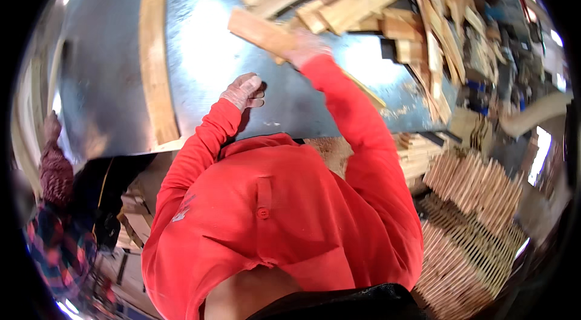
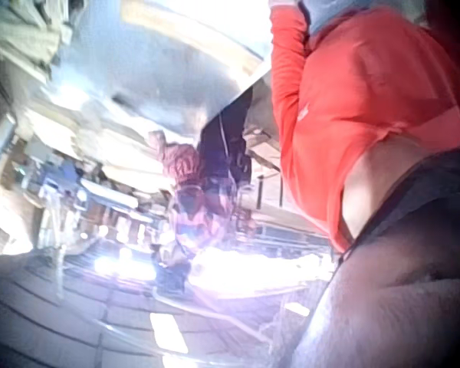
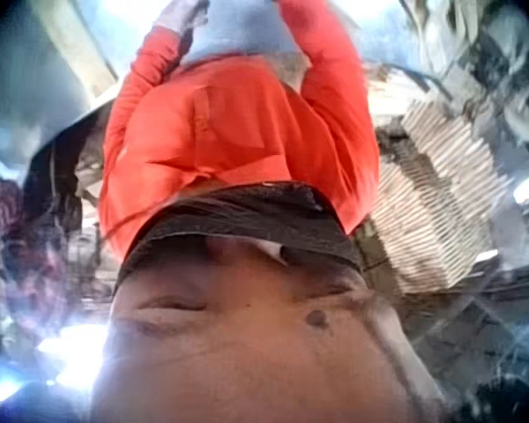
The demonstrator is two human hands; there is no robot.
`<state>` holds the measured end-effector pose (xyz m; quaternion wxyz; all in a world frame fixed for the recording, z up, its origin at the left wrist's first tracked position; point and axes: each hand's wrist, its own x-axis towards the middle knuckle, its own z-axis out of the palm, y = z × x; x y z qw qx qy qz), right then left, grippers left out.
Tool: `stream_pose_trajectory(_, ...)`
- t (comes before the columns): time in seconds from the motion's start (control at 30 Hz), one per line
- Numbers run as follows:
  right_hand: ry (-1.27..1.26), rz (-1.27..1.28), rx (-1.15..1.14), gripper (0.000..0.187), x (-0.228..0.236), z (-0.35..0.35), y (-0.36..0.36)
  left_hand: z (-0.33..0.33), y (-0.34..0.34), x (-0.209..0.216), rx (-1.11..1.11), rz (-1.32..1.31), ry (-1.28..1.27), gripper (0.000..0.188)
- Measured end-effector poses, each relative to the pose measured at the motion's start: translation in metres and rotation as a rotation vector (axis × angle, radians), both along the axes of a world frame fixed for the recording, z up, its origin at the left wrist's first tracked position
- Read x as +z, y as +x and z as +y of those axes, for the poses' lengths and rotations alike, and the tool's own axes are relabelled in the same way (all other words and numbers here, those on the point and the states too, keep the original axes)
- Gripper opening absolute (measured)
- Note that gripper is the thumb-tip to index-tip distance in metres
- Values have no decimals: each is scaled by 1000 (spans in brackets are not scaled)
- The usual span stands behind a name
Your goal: The person repeatedly picks up wooden planks from a pile, briefly inspects them, and places them into separate stacks on a metal table. The person handles the wood by hand, turning pieces over and organizing them into neat piles.
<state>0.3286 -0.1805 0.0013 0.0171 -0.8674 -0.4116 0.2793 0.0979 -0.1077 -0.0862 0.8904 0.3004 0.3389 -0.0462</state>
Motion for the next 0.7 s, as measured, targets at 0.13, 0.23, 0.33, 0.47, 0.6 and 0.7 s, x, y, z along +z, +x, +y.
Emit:
stream_pose_trajectory(0.13, -42, 100, 298, 44, 23, -7, -55, -65, 57, 38, 468, -175, -227, 48)
stream_pose_trajectory(0.23, 290, 71, 342, 54, 47, -53, 0, -75, 57, 19, 662, -22, -224, 45)
stream_pose_trajectory(0.33, 2, -389, 289, 83, 66, -96, 131, -56, 62, -3, 668, 50, -137, 41)
stream_pose_trajectory(0.47, -394, -502, 152, 118, 28, -154, 266, -48, 65, -25, 421, 70, 207, 43)
stream_pose_trajectory(0.6, -177, -690, 338, 93, -1, -144, 271, -46, 75, -20, 387, 196, 301, 31)
stream_pose_trajectory(0.7, 267, -398, 460, 67, 65, -101, 169, -44, 81, -21, 467, 335, 357, 30)
